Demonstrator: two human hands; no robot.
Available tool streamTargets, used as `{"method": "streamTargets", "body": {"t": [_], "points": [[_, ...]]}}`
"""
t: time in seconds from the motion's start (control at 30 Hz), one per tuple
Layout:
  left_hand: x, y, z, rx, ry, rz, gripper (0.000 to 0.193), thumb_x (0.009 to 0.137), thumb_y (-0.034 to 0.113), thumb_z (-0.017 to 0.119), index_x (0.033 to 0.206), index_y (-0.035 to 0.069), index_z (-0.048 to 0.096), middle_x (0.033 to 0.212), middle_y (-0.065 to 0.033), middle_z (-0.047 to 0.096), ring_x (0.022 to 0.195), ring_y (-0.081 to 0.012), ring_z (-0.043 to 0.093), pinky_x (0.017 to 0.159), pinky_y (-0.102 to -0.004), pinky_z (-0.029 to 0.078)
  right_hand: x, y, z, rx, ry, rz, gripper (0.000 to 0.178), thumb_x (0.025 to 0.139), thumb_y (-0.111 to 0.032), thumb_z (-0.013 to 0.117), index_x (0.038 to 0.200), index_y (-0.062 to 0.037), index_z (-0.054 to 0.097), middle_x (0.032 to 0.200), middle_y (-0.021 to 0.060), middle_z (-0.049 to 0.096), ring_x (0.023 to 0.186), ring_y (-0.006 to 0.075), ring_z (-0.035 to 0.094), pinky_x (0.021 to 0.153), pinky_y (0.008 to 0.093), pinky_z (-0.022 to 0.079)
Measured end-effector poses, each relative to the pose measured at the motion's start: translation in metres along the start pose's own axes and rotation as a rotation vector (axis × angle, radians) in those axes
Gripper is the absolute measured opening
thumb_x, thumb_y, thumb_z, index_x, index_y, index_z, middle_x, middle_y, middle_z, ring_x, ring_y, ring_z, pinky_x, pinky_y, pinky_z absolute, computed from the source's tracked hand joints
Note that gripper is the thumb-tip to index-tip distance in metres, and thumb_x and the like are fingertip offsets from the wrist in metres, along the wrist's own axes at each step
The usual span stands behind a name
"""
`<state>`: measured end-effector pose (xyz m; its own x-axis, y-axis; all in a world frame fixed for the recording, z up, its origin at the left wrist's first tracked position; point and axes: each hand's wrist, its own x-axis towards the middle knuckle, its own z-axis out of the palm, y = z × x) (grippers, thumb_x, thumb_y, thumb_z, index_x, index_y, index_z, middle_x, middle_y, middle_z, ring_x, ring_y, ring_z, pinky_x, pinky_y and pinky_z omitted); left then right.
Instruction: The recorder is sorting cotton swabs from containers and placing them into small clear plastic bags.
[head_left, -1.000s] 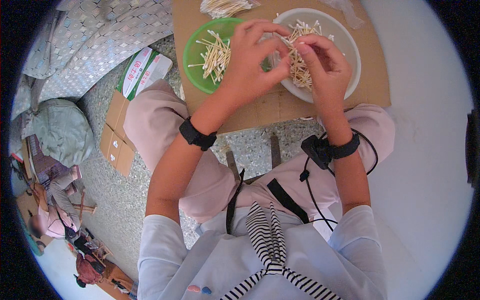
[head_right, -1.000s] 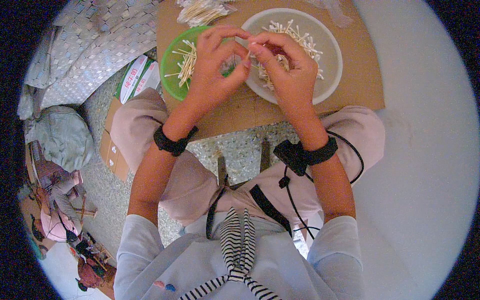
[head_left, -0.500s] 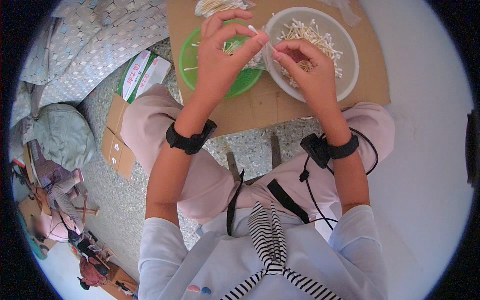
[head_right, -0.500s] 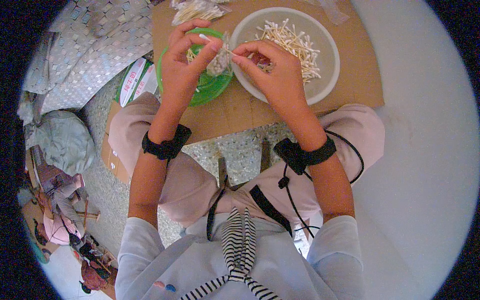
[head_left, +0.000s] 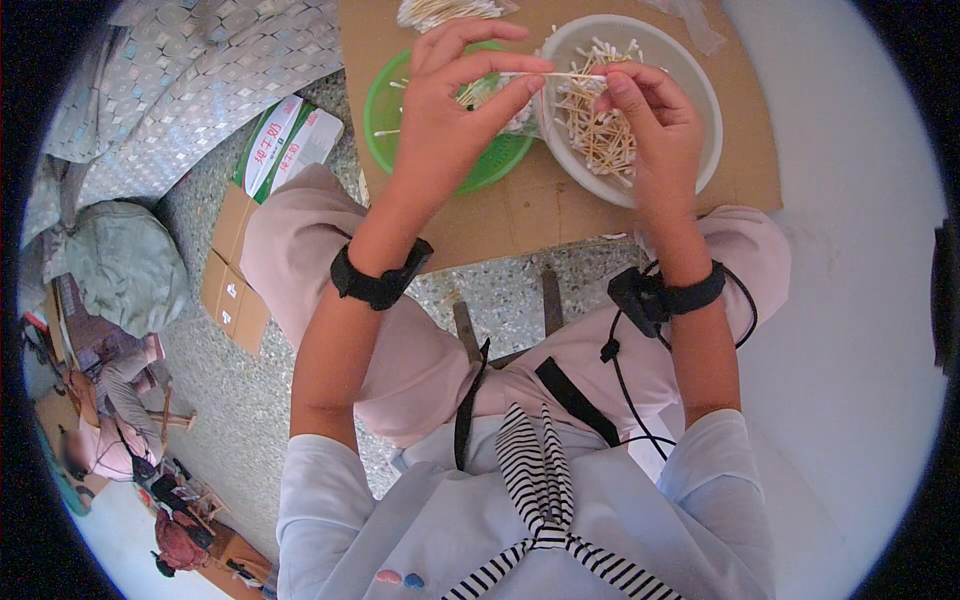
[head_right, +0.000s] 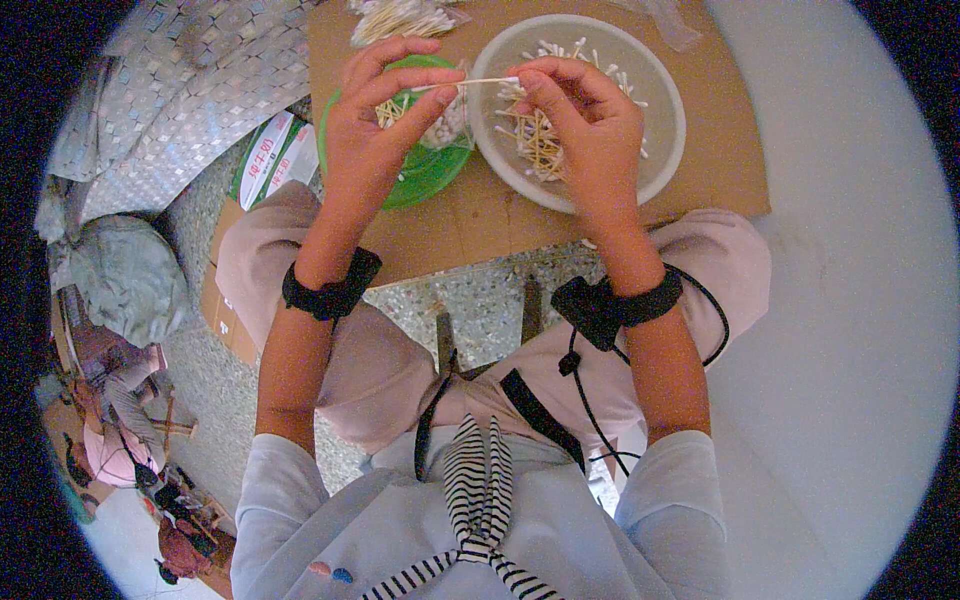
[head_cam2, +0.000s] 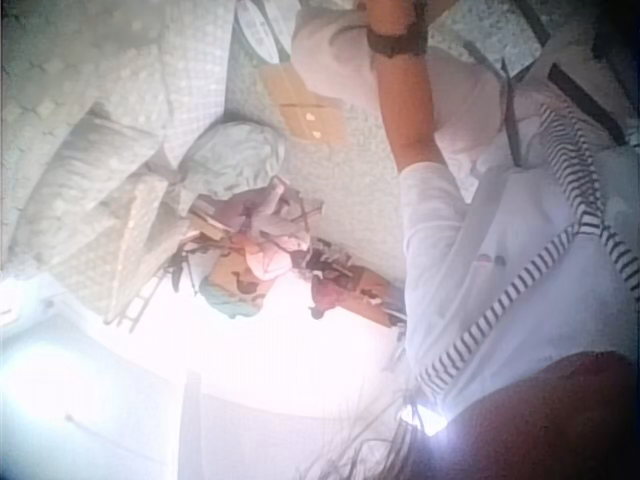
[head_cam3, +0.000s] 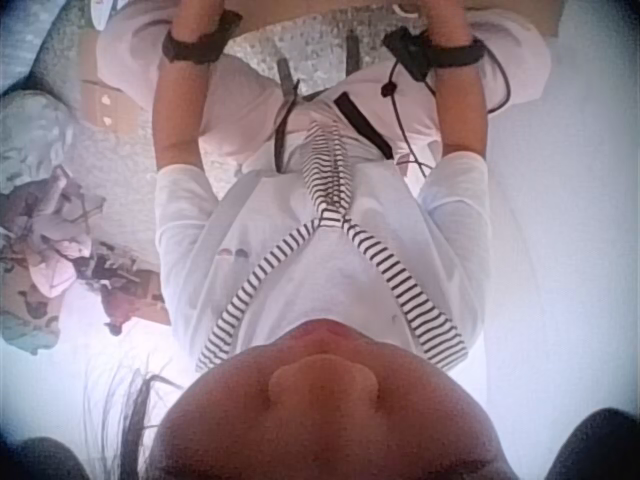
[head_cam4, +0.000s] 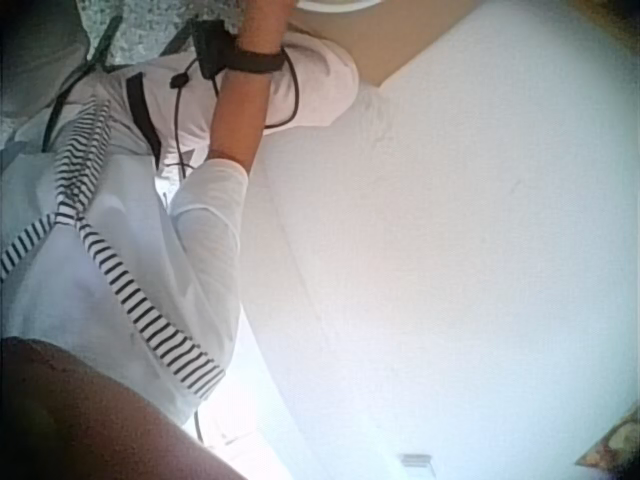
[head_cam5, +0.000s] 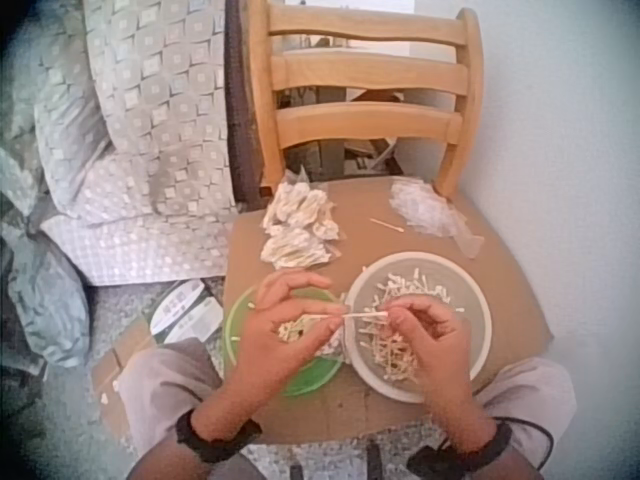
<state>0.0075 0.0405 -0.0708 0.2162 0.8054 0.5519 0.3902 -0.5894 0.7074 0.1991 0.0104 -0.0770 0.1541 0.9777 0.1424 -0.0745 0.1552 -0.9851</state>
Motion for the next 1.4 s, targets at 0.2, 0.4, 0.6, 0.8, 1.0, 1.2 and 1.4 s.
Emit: {"method": "streamTargets", "body": {"t": [0.2,0.4,0.6,0.8,1.0,1.2,1.4], "points": [[-0.003,0.001,-0.001,0.03,-0.04,0.009,0.016,0.076,0.015,0.073,0.092,0.013,0.075,0.112,-0.0043,0.063,0.113,-0.0222,0.053,0.1,-0.035,0.038,-0.004,-0.005,0.0,0.025,-0.051,-0.049,0.016,0.086,-0.007,0.066,0.1,0.0006,0.067,0.09,0.0055,0.069,0.071,0.0088,0.062,0.063,0.021,0.05],[0.001,0.0,-0.004,0.191,-0.117,0.093,0.044,0.072,0.022,0.077,0.114,0.014,0.066,0.121,-0.0064,0.06,0.117,-0.0239,0.052,0.102,-0.0363,0.037,-0.002,-0.007,-0.005,-0.025,0.029,-0.049,0.019,0.086,-0.007,0.066,0.104,0.0005,0.066,0.094,0.0073,0.07,0.07,0.0081,0.062,0.06,0.0201,0.049],[-0.004,-0.011,-0.011,0.106,-0.344,0.016,0.075,0.07,0.03,0.078,0.136,0.011,0.046,0.134,-0.009,0.052,0.125,-0.0283,0.045,0.106,-0.038,0.034,0.006,-0.017,-0.015,-0.326,0.129,-0.208,0.022,0.084,-0.011,0.069,0.106,-0.0057,0.068,0.094,0.0054,0.07,0.069,0.0063,0.061,0.053,0.0188,0.047],[-0.015,-0.006,-0.009,0.042,-0.465,-0.042,0.073,0.071,0.028,0.077,0.136,0.012,0.046,0.136,-0.008,0.05,0.124,-0.0275,0.046,0.106,-0.0381,0.035,-0.006,-0.017,-0.009,-0.49,0.005,-0.225,0.026,0.083,-0.014,0.071,0.108,-0.0085,0.068,0.091,0.0013,0.07,0.067,0.0051,0.06,0.052,0.0193,0.044],[-0.02,0.004,-0.01,0.074,-0.454,0.014,0.071,0.072,0.029,0.076,0.135,0.013,0.047,0.132,-0.0094,0.053,0.12,-0.0293,0.049,0.103,-0.0387,0.037,-0.024,-0.022,-0.012,-0.316,0.121,-0.305,0.026,0.081,-0.012,0.072,0.107,-0.0094,0.068,0.088,0.0008,0.07,0.065,0.005,0.059,0.055,0.019,0.044],[-0.029,0.018,-0.007,0.064,-0.461,-0.003,0.071,0.072,0.03,0.076,0.136,0.016,0.048,0.125,-0.0136,0.055,0.116,-0.0312,0.051,0.1,-0.0396,0.039,-0.044,-0.024,-0.01,-0.535,0.101,-0.466,0.027,0.079,-0.012,0.075,0.105,-0.0095,0.068,0.087,0.0008,0.07,0.065,0.0059,0.06,0.056,0.0198,0.046],[-0.037,0.026,-0.001,-0.015,-0.426,0.035,0.068,0.072,0.026,0.077,0.134,0.017,0.05,0.122,-0.0143,0.056,0.111,-0.0316,0.054,0.094,-0.0385,0.044,-0.053,-0.018,-0.007,-0.467,0.083,-0.309,0.021,0.078,-0.013,0.075,0.096,-0.007,0.068,0.085,0.0019,0.07,0.065,0.0076,0.06,0.06,0.0223,0.049]]}}
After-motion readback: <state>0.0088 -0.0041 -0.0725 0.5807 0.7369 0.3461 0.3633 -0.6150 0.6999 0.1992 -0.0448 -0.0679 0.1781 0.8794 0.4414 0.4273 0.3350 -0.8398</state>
